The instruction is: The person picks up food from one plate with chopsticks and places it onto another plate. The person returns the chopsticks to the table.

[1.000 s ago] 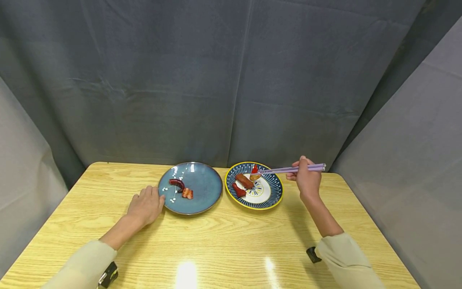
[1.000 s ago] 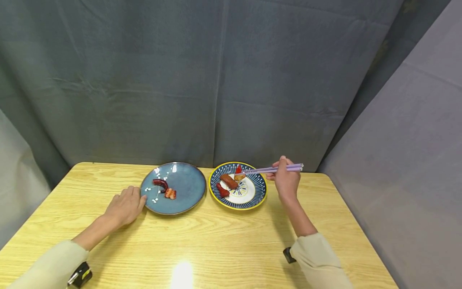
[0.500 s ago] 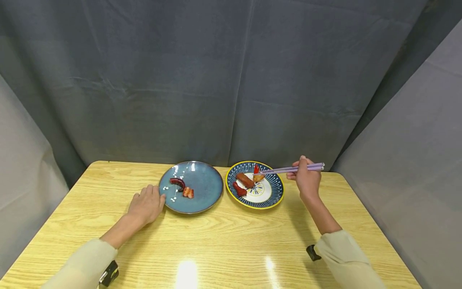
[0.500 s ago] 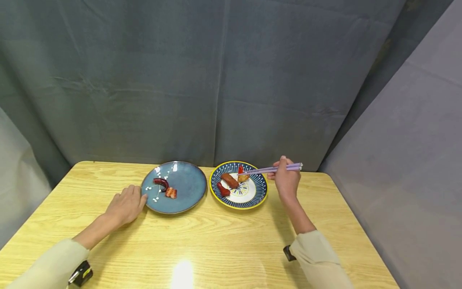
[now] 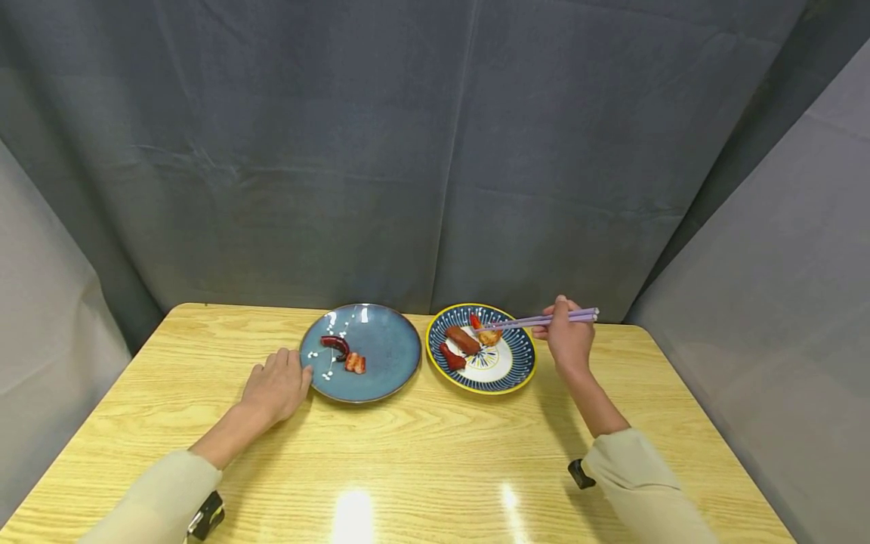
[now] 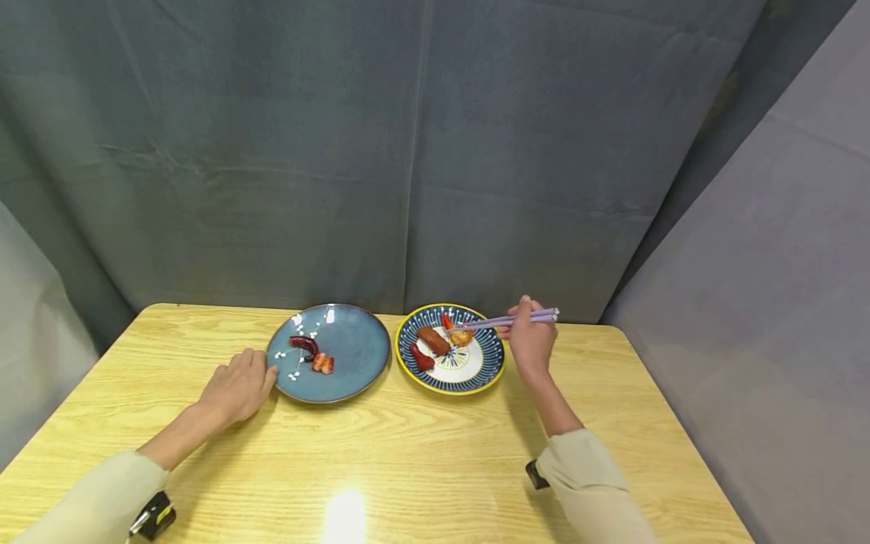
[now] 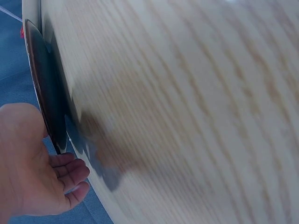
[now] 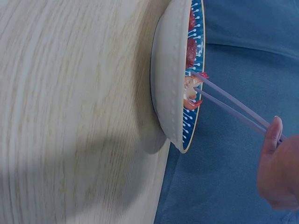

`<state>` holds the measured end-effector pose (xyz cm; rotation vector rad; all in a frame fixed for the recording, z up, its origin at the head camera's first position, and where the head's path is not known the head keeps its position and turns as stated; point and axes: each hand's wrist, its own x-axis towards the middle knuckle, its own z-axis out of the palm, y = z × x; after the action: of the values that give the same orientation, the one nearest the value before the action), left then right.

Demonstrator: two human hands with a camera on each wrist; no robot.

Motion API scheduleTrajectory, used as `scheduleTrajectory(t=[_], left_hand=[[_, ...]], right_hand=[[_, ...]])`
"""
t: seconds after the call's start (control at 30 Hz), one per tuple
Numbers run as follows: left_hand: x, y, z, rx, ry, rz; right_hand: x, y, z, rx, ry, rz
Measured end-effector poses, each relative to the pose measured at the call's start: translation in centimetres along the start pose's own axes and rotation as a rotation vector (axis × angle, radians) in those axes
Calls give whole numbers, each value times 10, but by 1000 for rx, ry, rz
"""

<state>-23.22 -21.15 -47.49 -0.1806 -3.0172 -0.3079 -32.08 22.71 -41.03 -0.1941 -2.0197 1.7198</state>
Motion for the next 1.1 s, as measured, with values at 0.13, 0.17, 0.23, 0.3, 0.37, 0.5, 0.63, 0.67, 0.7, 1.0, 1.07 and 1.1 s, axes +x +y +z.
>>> scheduleTrajectory(t=[0.13,0.17,0.23,0.3,0.37,0.5,0.63,0.67,0.7,1.0,1.07,1.1], left_hand=[[0,0,0,1,-2,-1],[0,0,0,0,-2,-2],[0,0,0,0,-1,-2],[0,0,0,0,-1,-1],[-1,0,-1,-1,-1,-1],[-1,0,-1,2,-4,-2],[-1,1,-1,3,-3,-3],[-1,0,-1,3,-2,-3],[-1,0,-1,3,-2,-3],[0,0,1,9,5,1],[0,0,1,8,15,4],[0,0,1,6,22,5]], right_hand=[[-1,2,2,-19,-6,-16],[-2,2,3,-26,-8,-20],[-2,3,4,-39,-13,-25],[-3,4,5,-43,-17,-25],[-4,4,5,-46,-19,-23],[-4,5,6,-39,-18,-17],[-3,7,7,-52,-14,-6],[-3,8,7,-54,-13,-4],[-3,8,7,-56,-13,-3],[-4,10,7,-86,-29,-11],[-4,10,7,-86,-30,-16],[-4,10,7,-87,-32,-19]])
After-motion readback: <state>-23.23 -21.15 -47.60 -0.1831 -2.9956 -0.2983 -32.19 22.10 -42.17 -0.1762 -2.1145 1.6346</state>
